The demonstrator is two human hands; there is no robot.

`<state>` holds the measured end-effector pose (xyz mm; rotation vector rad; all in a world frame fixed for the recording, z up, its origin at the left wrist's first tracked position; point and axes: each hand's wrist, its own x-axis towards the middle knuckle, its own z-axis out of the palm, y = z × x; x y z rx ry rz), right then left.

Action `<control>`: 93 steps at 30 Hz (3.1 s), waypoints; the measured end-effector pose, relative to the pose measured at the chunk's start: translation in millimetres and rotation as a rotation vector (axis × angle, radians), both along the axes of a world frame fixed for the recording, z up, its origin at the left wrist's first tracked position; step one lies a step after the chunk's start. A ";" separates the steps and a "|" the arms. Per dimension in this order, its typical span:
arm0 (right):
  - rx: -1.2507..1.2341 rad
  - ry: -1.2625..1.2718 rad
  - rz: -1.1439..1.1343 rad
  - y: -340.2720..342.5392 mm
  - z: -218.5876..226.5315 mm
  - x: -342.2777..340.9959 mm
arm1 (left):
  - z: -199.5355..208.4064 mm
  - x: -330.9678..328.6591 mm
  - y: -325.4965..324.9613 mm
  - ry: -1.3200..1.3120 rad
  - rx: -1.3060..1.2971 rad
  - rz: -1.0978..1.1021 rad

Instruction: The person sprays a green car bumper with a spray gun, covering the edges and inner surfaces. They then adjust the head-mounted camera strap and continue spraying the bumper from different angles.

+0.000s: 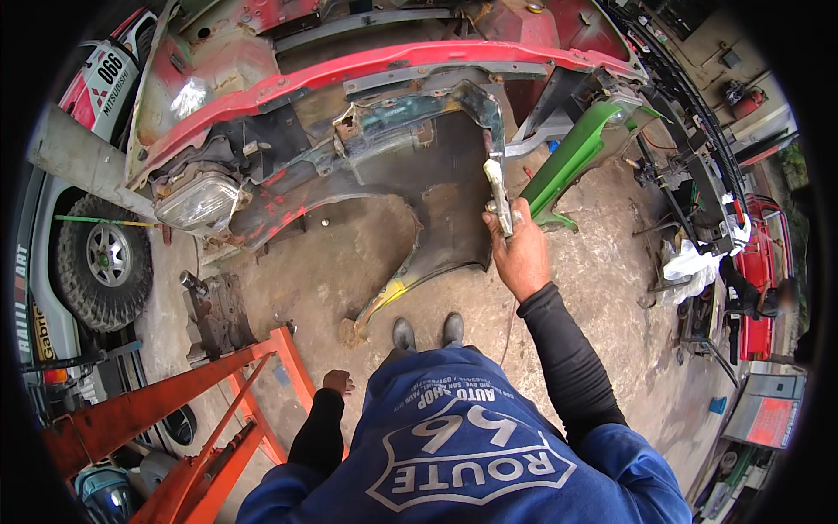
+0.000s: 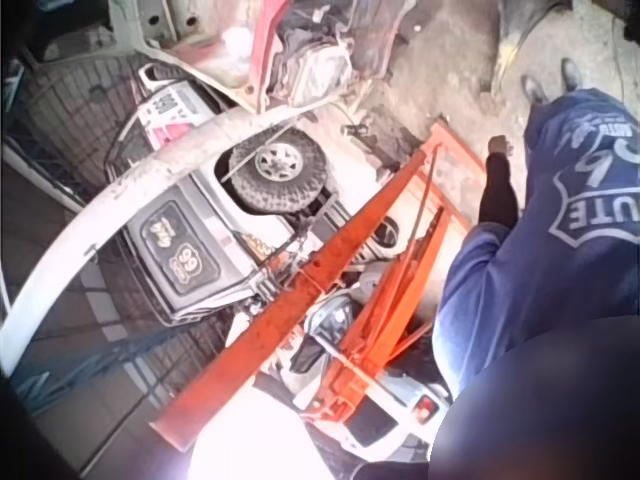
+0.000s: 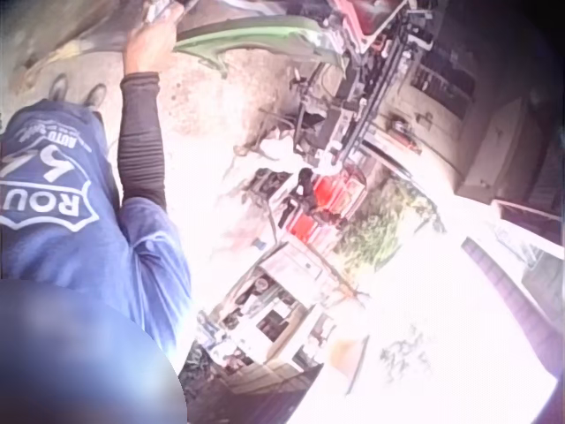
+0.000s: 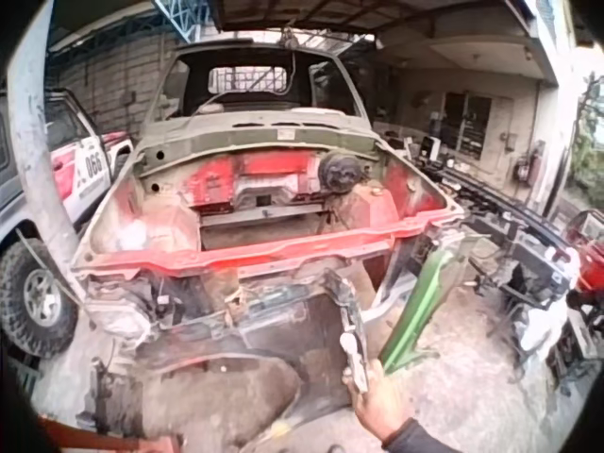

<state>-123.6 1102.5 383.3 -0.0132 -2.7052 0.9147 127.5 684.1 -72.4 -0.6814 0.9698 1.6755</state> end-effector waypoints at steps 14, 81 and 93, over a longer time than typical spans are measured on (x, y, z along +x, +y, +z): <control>-0.017 -0.161 -0.104 12.5 -33.3 -4.7 | 96.2 -91.0 31.2 0.252 -0.671 0.202; -0.450 -0.321 0.167 23.4 -55.6 -14.0 | 193.7 -396.4 244.4 0.441 -0.213 0.280; -1.010 -0.572 0.138 35.6 -42.7 -39.5 | 188.9 -322.6 185.0 0.387 -0.376 0.323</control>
